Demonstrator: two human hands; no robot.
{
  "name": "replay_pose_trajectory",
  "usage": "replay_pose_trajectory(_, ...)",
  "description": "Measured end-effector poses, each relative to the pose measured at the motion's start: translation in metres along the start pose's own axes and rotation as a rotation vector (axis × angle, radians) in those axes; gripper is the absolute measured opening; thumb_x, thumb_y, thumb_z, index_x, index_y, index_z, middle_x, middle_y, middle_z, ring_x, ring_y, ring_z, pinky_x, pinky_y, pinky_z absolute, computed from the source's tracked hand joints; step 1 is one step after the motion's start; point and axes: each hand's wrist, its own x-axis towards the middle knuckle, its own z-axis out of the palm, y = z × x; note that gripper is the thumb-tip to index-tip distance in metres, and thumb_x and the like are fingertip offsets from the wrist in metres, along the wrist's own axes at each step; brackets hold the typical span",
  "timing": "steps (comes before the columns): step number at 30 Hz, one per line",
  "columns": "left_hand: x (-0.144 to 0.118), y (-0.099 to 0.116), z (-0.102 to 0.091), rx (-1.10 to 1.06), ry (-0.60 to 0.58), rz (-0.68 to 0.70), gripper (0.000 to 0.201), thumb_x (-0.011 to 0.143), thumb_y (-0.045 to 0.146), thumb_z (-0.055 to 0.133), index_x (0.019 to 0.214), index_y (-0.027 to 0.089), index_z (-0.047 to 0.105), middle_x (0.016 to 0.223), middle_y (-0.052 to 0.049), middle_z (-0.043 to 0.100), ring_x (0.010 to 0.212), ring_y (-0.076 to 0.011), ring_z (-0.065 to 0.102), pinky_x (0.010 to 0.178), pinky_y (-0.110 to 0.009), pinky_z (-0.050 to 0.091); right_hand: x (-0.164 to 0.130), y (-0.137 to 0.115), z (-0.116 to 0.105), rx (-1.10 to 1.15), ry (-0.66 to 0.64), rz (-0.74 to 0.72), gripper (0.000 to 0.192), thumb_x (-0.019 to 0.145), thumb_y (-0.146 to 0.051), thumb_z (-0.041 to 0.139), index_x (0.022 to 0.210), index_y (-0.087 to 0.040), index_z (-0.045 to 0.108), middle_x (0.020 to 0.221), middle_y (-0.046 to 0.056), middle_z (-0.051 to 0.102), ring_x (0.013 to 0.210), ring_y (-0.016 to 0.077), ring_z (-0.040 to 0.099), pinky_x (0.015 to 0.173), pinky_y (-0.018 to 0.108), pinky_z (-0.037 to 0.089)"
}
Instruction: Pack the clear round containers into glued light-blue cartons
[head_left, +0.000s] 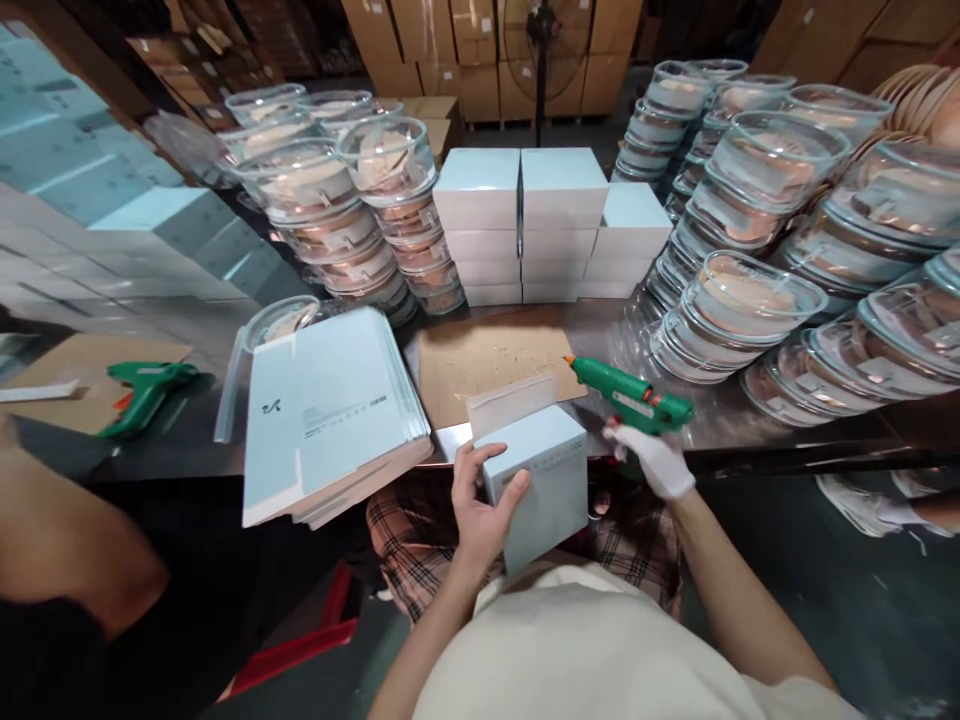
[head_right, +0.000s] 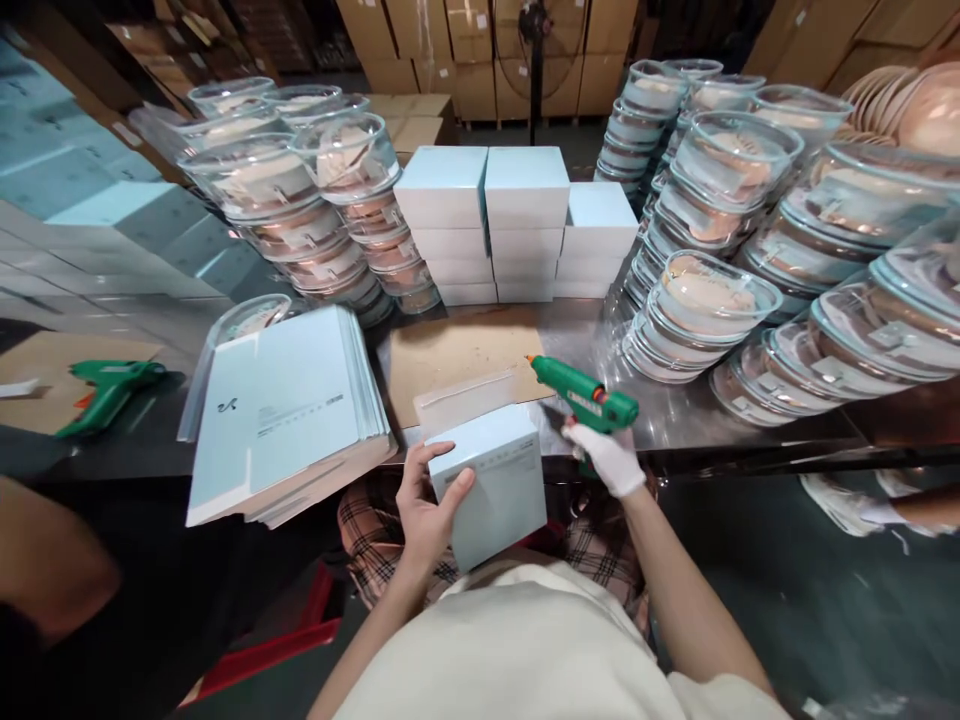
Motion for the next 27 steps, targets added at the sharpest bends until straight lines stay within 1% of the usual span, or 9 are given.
replay_pose_trajectory(4,0.001,0.004,-0.005,-0.083,-0.002,0.015,0.038,0.087,0.056,0.08,0.105,0.023,0.073,0.096,-0.003,0.063,0.09,-0.0203,0.062,0.078,-0.029,0.049,0.044,-0.019,0.013,0.061,-0.119,0.248,0.043,0.088,-0.054,0.061,0.094,-0.014,0.074,0.087,0.015,0.08,0.055,0.0191,0.064,0.05,0.031,0.053)
replay_pose_trajectory(7,0.002,0.005,-0.012,-0.144,0.002,-0.011,0.038,0.085,0.055,0.081,0.103,0.023,0.073,0.095,-0.003,0.062,0.089,-0.0201,0.062,0.078,-0.029,0.05,0.06,-0.028,-0.001,-0.137,-0.123,0.297,0.05,0.089,-0.062,0.065,0.077,-0.014,0.071,0.07,0.016,0.075,0.06,0.026,0.07,0.055,0.034,0.055)
replay_pose_trajectory(11,0.005,0.008,-0.012,-0.244,-0.023,-0.069,0.042,0.081,0.057,0.085,0.101,0.022,0.074,0.093,-0.002,0.063,0.084,-0.019,0.063,0.074,-0.027,0.05,0.048,-0.045,-0.011,-0.355,-0.019,0.062,0.039,0.083,-0.055,0.079,0.084,-0.016,0.079,0.088,0.014,0.078,0.091,0.0305,0.075,0.079,0.037,0.059)
replay_pose_trajectory(14,0.005,0.012,-0.004,-0.321,-0.06,-0.108,0.043,0.078,0.059,0.086,0.099,0.023,0.074,0.097,-0.004,0.066,0.087,-0.02,0.066,0.076,-0.028,0.051,0.028,-0.054,0.012,-0.072,-0.321,-0.044,0.055,0.08,-0.059,0.08,0.117,-0.019,0.079,0.11,0.01,0.079,0.1,0.0264,0.074,0.092,0.038,0.059)
replay_pose_trajectory(16,0.004,0.013,0.0,-0.334,-0.072,-0.14,0.043,0.077,0.057,0.088,0.097,0.022,0.074,0.112,-0.007,0.068,0.101,-0.0239,0.069,0.084,-0.03,0.053,0.019,-0.054,0.031,0.144,-0.524,-0.004,0.064,0.069,-0.057,0.089,0.118,-0.017,0.079,0.109,0.009,0.08,0.099,0.0272,0.074,0.094,0.04,0.059)
replay_pose_trajectory(18,0.003,0.012,0.001,-0.343,-0.061,-0.183,0.046,0.074,0.056,0.091,0.099,0.022,0.071,0.127,-0.01,0.066,0.116,-0.0277,0.068,0.093,-0.033,0.054,0.016,-0.051,0.04,0.232,-0.546,0.011,0.065,0.066,-0.058,0.093,0.114,-0.017,0.081,0.107,0.009,0.08,0.101,0.0287,0.074,0.097,0.042,0.058)
replay_pose_trajectory(20,0.002,0.009,0.0,-0.399,-0.04,-0.247,0.055,0.073,0.053,0.092,0.113,0.025,0.065,0.131,-0.01,0.065,0.114,-0.0267,0.069,0.092,-0.034,0.056,0.016,-0.047,0.034,0.217,-0.59,-0.096,0.067,0.073,-0.071,0.085,0.114,-0.018,0.082,0.112,0.011,0.08,0.11,0.0309,0.073,0.102,0.045,0.056)
replay_pose_trajectory(24,0.007,0.001,-0.003,-0.55,-0.009,-0.307,0.086,0.077,0.047,0.091,0.143,0.037,0.036,0.121,-0.004,0.066,0.099,-0.0205,0.072,0.083,-0.031,0.058,0.016,-0.051,0.007,0.037,-0.9,-0.476,0.086,0.081,-0.091,0.063,0.128,-0.021,0.078,0.139,0.016,0.07,0.133,0.0342,0.062,0.118,0.051,0.046)
replay_pose_trajectory(27,0.013,-0.003,-0.006,-0.474,-0.045,-0.203,0.067,0.079,0.048,0.089,0.133,0.031,0.052,0.117,-0.005,0.066,0.104,-0.0216,0.07,0.089,-0.033,0.056,0.013,-0.058,0.004,-0.144,-0.863,-0.669,0.065,0.089,-0.07,0.075,0.133,-0.022,0.075,0.135,0.014,0.067,0.129,0.0286,0.062,0.118,0.049,0.045)
